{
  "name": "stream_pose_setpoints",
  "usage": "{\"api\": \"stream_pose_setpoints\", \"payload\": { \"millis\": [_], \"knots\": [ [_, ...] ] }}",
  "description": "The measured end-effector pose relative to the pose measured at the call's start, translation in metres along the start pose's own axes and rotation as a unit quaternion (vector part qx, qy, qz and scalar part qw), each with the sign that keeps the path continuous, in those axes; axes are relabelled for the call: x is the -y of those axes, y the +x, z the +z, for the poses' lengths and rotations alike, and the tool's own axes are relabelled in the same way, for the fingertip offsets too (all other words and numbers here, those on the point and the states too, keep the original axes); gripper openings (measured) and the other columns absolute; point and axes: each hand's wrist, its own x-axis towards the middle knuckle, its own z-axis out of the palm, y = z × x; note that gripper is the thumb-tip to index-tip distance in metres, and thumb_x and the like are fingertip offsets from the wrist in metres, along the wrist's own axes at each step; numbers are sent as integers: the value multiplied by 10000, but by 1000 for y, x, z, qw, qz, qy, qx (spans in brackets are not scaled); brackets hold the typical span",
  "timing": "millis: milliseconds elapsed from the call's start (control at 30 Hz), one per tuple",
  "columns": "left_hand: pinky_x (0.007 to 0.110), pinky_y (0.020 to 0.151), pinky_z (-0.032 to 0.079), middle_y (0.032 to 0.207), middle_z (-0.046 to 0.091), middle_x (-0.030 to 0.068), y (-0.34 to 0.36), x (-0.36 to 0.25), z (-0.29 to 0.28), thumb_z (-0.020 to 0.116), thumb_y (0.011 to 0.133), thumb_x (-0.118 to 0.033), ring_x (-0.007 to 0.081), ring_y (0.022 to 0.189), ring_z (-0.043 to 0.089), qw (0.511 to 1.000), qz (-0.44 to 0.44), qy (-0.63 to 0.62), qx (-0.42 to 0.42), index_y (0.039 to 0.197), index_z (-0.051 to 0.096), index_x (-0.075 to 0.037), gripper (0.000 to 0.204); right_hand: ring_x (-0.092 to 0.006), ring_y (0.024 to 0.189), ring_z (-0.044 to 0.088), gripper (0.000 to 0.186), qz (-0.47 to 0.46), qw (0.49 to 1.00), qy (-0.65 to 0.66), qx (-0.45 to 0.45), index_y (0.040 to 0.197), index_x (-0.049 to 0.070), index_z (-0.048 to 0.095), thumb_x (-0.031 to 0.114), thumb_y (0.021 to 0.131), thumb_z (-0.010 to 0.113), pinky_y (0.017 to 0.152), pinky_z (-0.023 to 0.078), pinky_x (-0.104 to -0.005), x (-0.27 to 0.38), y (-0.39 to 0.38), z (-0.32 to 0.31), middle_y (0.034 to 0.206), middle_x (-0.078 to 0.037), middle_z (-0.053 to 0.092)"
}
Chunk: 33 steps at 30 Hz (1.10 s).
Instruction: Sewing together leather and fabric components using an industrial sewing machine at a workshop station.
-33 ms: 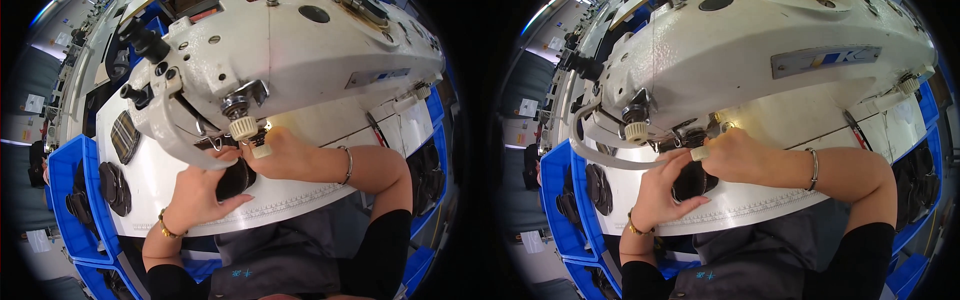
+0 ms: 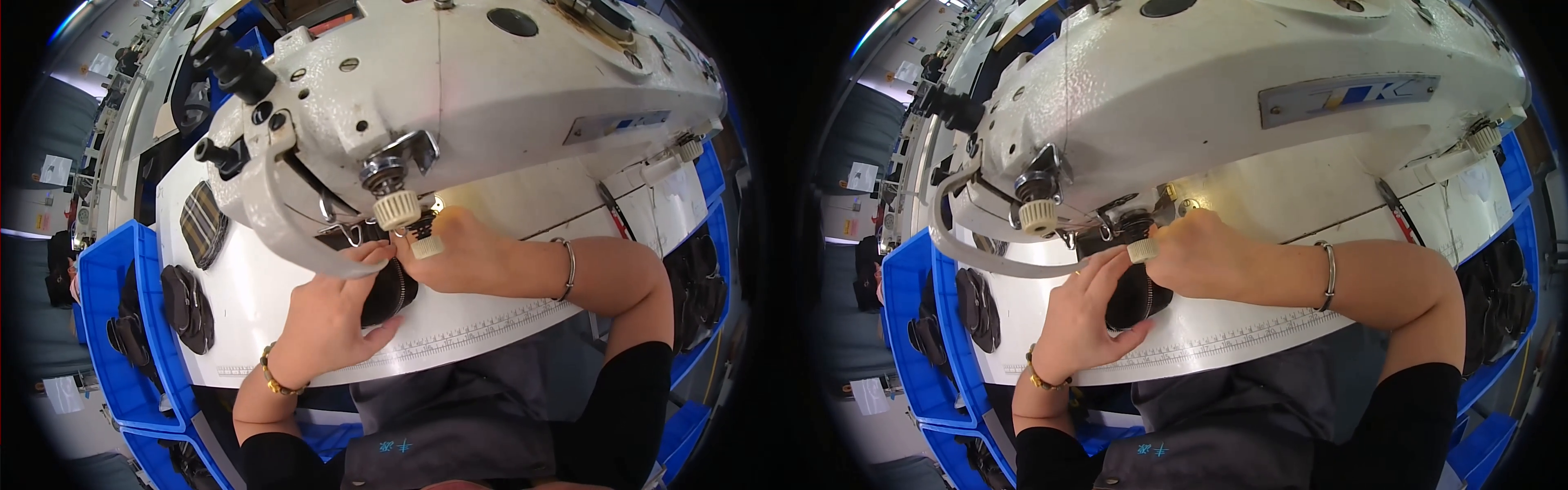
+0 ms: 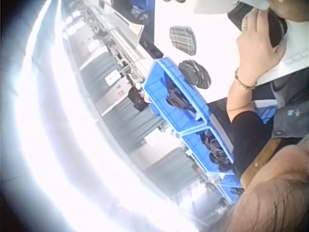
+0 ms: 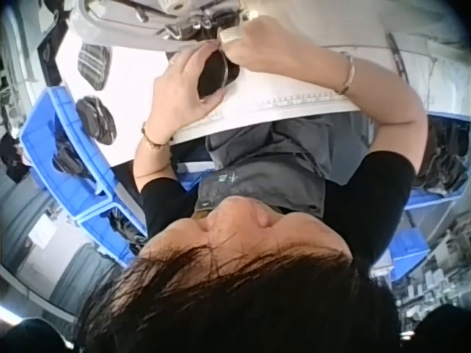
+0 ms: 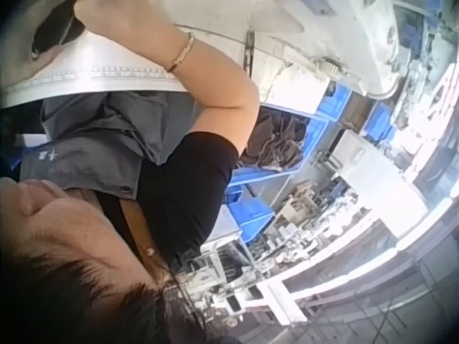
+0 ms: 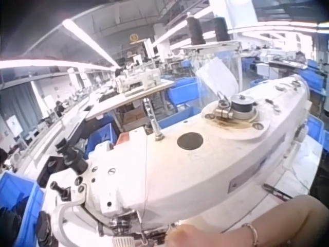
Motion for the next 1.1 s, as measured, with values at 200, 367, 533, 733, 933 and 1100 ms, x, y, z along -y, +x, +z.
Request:
{"api": "stream_pose_setpoints", "payload": {
  "millis": [200,367,533,733,933,1100],
  "knots": [
    [367,846,505,1166,608,167,-6,20,4,422,647,123,380,962,622,996,-54,-48,55,1145,531,10,523,-305,513,583,185,95,986,117,75,1005,46,617,119,846,559,447,440,-382,-3,-4,15,660,-121,600],
    [364,754,523,1087,640,130,0,20,12,559,698,69,329,889,644,997,-41,-62,4,1052,610,-38,374,-227,512,614,92,28,993,92,-74,632,54,612,139,625,647,413,463,-335,-2,-2,17,556,-81,555],
    [349,642,527,972,678,83,-2,30,20,675,710,-29,274,797,665,999,-16,-18,-39,992,663,-89,288,-141,466,537,134,-52,996,-76,3,614,32,584,159,613,627,394,406,-297,27,-11,-18,567,-72,537],
    [338,706,519,939,660,129,0,38,14,654,745,21,299,818,635,994,-67,-90,17,976,637,-23,236,-109,440,499,299,-106,992,-67,-14,768,-86,674,164,619,602,370,372,-227,44,-20,-20,840,-277,671],
    [350,613,515,1013,669,60,-1,18,12,708,691,-85,238,784,620,996,40,71,35,1021,688,-89,330,-150,472,577,352,-122,989,-71,54,824,-134,675,143,622,595,358,404,-250,49,-23,-22,874,-345,657],
    [305,638,519,985,619,16,-3,8,15,716,609,-53,211,833,609,991,34,126,27,1030,677,-81,424,-166,470,581,349,-120,990,-59,50,817,-129,679,138,603,610,359,409,-256,50,-22,-25,862,-352,654]
  ]
}}
